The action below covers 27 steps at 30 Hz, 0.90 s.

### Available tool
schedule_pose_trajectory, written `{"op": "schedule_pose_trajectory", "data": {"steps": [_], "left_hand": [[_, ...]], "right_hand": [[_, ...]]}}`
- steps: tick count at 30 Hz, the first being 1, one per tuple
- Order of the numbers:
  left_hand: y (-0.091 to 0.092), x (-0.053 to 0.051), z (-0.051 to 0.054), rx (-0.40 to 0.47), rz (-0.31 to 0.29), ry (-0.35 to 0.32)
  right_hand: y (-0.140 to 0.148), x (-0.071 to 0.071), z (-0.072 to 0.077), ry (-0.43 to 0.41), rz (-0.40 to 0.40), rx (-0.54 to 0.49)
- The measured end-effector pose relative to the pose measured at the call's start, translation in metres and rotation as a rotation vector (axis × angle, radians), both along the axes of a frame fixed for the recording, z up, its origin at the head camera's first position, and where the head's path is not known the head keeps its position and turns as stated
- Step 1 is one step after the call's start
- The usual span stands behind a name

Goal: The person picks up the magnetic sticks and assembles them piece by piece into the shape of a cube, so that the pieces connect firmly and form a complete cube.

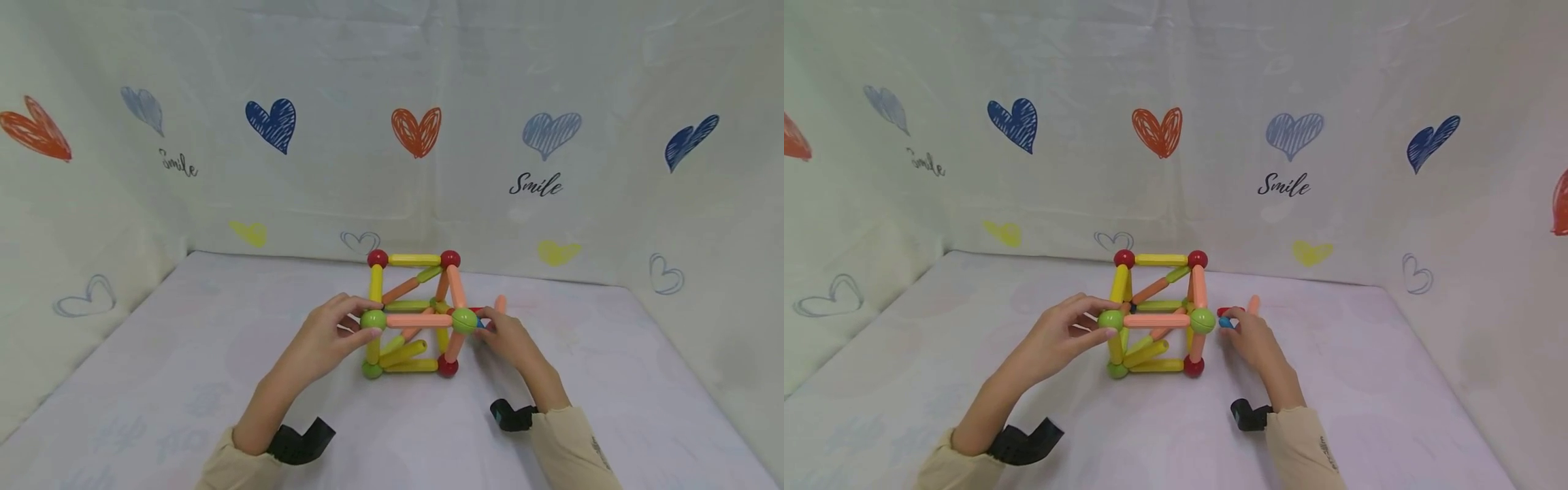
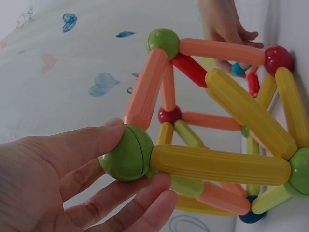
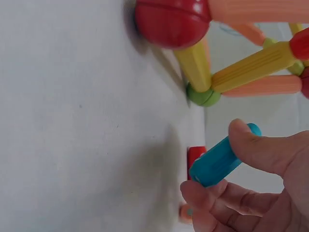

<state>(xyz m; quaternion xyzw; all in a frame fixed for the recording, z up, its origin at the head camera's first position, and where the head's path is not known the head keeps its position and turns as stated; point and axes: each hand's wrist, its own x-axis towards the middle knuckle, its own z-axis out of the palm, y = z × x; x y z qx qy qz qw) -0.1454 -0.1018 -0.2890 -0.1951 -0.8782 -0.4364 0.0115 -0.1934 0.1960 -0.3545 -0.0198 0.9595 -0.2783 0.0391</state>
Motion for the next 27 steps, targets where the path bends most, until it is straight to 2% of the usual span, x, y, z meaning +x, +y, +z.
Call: {"op": "schedule_pose_trajectory", "data": {"steps": [5,8,16,20,27], "left_hand": [[0.0,0.0,-0.001,-0.006,0.004,0.006],[0.001,0.0,-0.001,-0.006,0.004,0.009],[0.001,0.0,-0.001,-0.014,0.018,0.011],[0.001,0.0,-0.001,-0.017,0.024,0.01],[0.002,0.0,-0.002,-0.02,0.028,0.003]], "right_hand": [[0.001,0.019,0.006,0.07,-0.042,-0.166],[0.0,0.034,0.012,0.084,-0.061,-0.254],[-0.019,0.076,0.021,-0.035,-0.147,-0.538],[-0.038,0.085,0.019,-0.046,-0.208,-0.665],[-0.07,0.089,0.01,0.076,-0.246,-0.848]]}}
